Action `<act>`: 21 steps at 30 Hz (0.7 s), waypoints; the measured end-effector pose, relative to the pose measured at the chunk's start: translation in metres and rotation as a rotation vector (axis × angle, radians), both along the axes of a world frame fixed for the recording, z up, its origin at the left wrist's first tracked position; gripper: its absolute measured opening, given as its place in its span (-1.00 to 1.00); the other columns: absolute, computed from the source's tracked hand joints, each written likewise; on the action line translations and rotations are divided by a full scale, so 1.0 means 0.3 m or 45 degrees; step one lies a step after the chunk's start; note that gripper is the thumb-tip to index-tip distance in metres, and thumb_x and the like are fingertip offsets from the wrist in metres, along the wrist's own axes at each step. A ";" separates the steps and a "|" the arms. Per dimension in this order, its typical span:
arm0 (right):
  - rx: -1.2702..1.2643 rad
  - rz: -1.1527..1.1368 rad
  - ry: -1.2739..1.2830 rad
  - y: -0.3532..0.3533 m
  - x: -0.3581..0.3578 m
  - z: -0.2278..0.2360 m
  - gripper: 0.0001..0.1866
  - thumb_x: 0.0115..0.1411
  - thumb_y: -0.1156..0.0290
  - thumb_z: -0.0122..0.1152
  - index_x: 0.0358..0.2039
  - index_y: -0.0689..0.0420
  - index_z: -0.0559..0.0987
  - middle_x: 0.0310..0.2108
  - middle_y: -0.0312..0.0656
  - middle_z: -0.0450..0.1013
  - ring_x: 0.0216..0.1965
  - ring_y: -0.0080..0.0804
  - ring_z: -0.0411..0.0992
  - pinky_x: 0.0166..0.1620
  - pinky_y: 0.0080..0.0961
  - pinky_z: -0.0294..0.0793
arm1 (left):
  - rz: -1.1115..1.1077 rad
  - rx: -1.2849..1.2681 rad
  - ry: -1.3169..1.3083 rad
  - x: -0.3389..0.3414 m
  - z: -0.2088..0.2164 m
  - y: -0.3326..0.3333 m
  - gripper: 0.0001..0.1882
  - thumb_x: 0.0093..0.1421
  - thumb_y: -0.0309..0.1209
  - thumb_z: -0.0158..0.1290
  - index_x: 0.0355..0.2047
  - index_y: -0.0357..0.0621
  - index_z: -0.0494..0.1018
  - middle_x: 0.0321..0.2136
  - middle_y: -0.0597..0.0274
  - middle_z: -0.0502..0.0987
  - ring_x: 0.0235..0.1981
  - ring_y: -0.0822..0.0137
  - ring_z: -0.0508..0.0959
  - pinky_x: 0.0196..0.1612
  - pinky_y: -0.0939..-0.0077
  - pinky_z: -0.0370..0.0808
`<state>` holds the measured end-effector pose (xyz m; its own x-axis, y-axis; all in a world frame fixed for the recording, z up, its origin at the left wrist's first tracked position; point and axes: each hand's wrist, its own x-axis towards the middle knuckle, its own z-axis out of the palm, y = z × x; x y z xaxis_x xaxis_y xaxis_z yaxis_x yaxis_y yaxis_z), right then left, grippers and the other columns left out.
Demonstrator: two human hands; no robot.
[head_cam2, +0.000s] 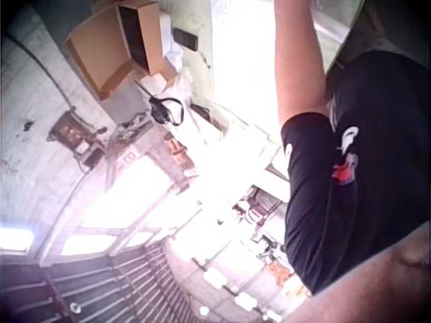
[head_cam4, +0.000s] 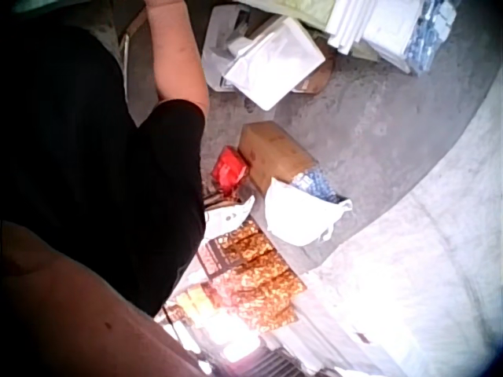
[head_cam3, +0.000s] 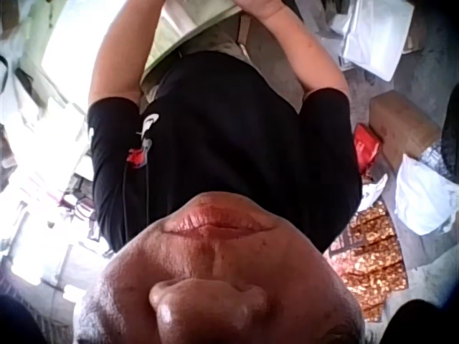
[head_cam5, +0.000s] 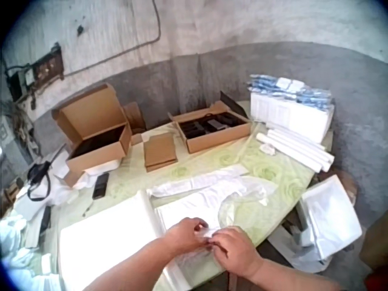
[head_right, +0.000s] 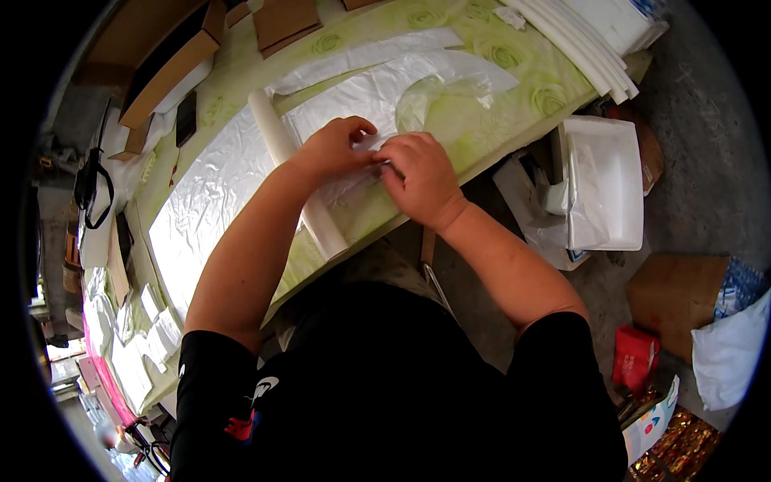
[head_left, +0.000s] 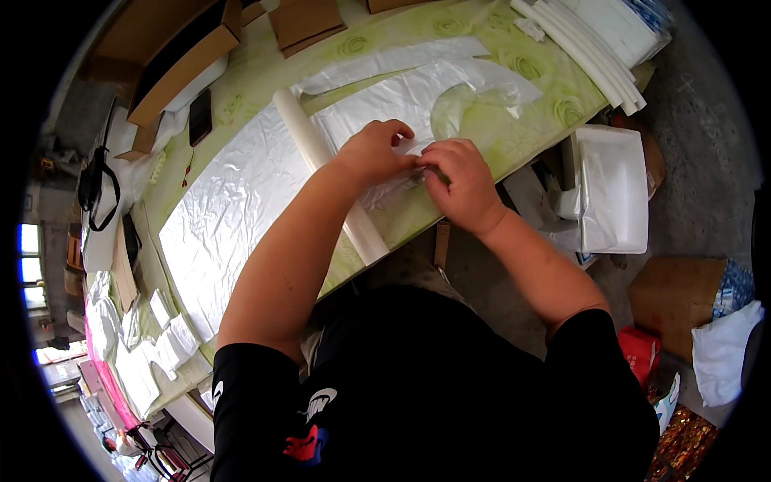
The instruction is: The person wraps a white rectangular object in bubble wrap on a workbench. They roll the bubble wrap around the object, fold the edges, and secure the package with tape. The person repeats this process for multiple items.
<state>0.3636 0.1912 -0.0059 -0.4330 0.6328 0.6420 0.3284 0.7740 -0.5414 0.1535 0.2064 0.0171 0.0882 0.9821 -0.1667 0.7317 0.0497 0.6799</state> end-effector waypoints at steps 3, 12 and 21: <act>-0.207 -0.106 0.113 -0.001 0.015 -0.024 -0.77 0.09 0.55 0.30 -0.20 0.08 0.63 -0.22 -0.16 0.57 -0.12 -0.09 0.48 -0.03 -0.25 0.50 | -0.044 -0.015 0.136 0.023 0.020 -0.007 -0.67 0.14 -0.22 0.27 -0.11 -0.05 0.67 -0.12 0.05 0.68 -0.12 0.15 0.68 -0.02 0.29 0.59; -0.175 -0.127 0.179 -0.011 0.007 -0.028 -0.77 0.09 0.57 0.29 -0.21 0.08 0.63 -0.21 -0.17 0.58 -0.11 -0.09 0.48 0.00 -0.25 0.49 | 0.269 -0.196 -0.282 -0.040 0.005 0.012 -0.76 0.22 -0.25 0.22 -0.19 -0.09 0.64 -0.36 0.35 0.61 -0.36 0.46 0.53 -0.24 0.49 0.49; -0.028 0.011 -0.534 0.130 -0.072 0.020 -0.79 0.12 0.44 0.25 -0.20 0.07 0.66 -0.07 -0.20 0.60 0.00 -0.10 0.48 0.07 -0.20 0.45 | 0.349 -0.329 -0.657 -0.047 0.021 0.002 -0.85 0.20 -0.28 0.21 -0.27 -0.02 0.62 -0.43 0.48 0.50 -0.39 0.55 0.38 -0.32 0.59 0.34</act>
<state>0.3421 0.2302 0.0000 -0.6595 0.6394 0.3952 0.5172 0.7675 -0.3788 0.1394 0.2071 0.0234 -0.0281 0.9141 -0.4046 0.2507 0.3982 0.8824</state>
